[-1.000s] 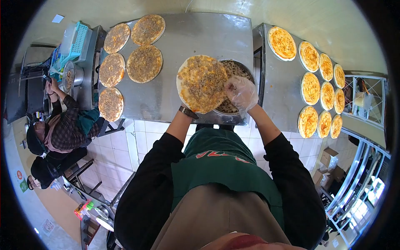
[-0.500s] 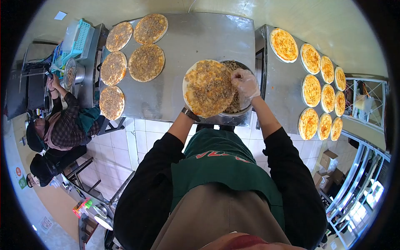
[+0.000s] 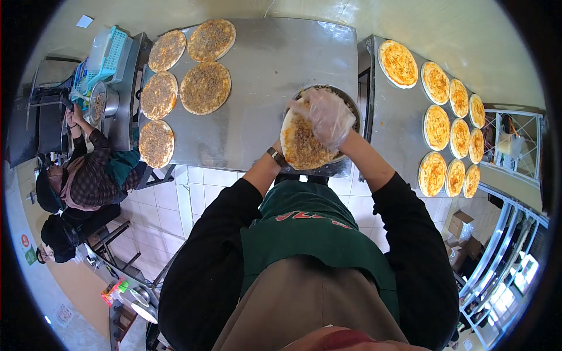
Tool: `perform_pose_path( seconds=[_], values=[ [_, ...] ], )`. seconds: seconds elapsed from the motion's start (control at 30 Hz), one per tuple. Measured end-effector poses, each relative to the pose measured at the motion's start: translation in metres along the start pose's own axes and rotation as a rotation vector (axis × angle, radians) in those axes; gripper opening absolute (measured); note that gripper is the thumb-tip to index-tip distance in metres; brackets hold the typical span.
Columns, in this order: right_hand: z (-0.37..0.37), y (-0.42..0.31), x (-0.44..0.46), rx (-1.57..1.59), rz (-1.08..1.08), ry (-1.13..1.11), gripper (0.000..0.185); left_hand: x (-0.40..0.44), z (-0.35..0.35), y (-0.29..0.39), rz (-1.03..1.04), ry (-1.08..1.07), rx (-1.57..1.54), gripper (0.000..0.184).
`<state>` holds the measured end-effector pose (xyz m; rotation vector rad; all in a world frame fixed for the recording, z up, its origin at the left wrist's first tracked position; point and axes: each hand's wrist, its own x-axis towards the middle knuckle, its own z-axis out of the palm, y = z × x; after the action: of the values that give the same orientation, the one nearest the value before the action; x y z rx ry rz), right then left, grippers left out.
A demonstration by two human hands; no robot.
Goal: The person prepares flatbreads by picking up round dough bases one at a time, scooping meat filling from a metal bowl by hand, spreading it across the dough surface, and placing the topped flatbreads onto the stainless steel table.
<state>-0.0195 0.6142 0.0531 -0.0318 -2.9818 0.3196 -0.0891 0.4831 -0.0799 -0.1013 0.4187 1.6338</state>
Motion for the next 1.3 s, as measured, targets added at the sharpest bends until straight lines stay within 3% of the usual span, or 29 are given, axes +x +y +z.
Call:
perform_pose_path(
  seconds=[0.1, 0.17, 0.23, 0.33, 0.4, 0.43, 0.53, 0.57, 0.6, 0.67, 0.7, 0.77, 1.0, 1.1, 1.3],
  values=[
    [0.012, 0.035, 0.002, -0.080, 0.308, -0.018, 0.031, -0.004, -0.001, -0.004, 0.077, 0.067, 0.153, 0.052],
    [0.036, 0.065, -0.013, 0.035, 0.498, -0.220, 0.029, -0.020, -0.005, 0.000, 0.058, 0.066, 0.144, 0.052],
    [0.066, 0.075, -0.026, -0.028, 0.460, -0.664, 0.029, -0.037, -0.011, 0.013, 0.042, 0.060, 0.137, 0.052],
    [0.120, 0.053, -0.069, -0.021, 0.370, -0.639, 0.032, -0.058, -0.019, 0.031, 0.035, 0.066, 0.118, 0.053],
    [0.131, 0.034, -0.076, 0.036, 0.421, -0.510, 0.032, -0.061, -0.022, 0.043, 0.037, 0.069, 0.107, 0.053],
    [0.150, 0.038, -0.082, 0.065, 0.458, -0.357, 0.020, -0.060, -0.023, 0.046, 0.035, 0.070, 0.101, 0.053],
    [0.158, 0.065, -0.079, 0.158, 0.444, -0.305, 0.021, -0.060, -0.022, 0.046, 0.028, 0.067, 0.086, 0.054],
    [0.137, 0.068, -0.077, 0.287, 0.402, -0.101, 0.022, -0.053, -0.021, 0.045, 0.023, 0.064, 0.080, 0.054],
    [0.117, 0.071, -0.072, 0.284, 0.401, -0.103, 0.022, -0.054, -0.020, 0.041, 0.018, 0.059, 0.073, 0.054],
    [0.054, 0.066, -0.048, 0.947, 0.736, -0.337, 0.029, -0.039, -0.015, 0.032, 0.005, 0.048, 0.056, 0.055],
    [0.041, 0.063, -0.043, 0.942, 0.743, -0.338, 0.029, -0.037, -0.014, 0.026, -0.007, 0.041, 0.047, 0.055],
    [0.025, 0.062, -0.032, 0.768, 0.418, -0.110, 0.032, -0.028, -0.006, 0.011, -0.033, 0.018, 0.033, 0.055],
    [0.026, 0.065, -0.002, 0.632, 0.092, -0.058, 0.029, 0.001, 0.010, -0.012, -0.095, -0.026, -0.003, 0.056],
    [0.034, 0.059, -0.009, 0.379, 0.063, -0.113, 0.025, 0.011, 0.013, -0.017, -0.121, -0.031, -0.018, 0.057],
    [0.010, 0.018, -0.015, 0.363, 0.085, -0.105, 0.020, 0.016, 0.010, -0.023, -0.147, -0.041, -0.047, 0.058]
  ],
)
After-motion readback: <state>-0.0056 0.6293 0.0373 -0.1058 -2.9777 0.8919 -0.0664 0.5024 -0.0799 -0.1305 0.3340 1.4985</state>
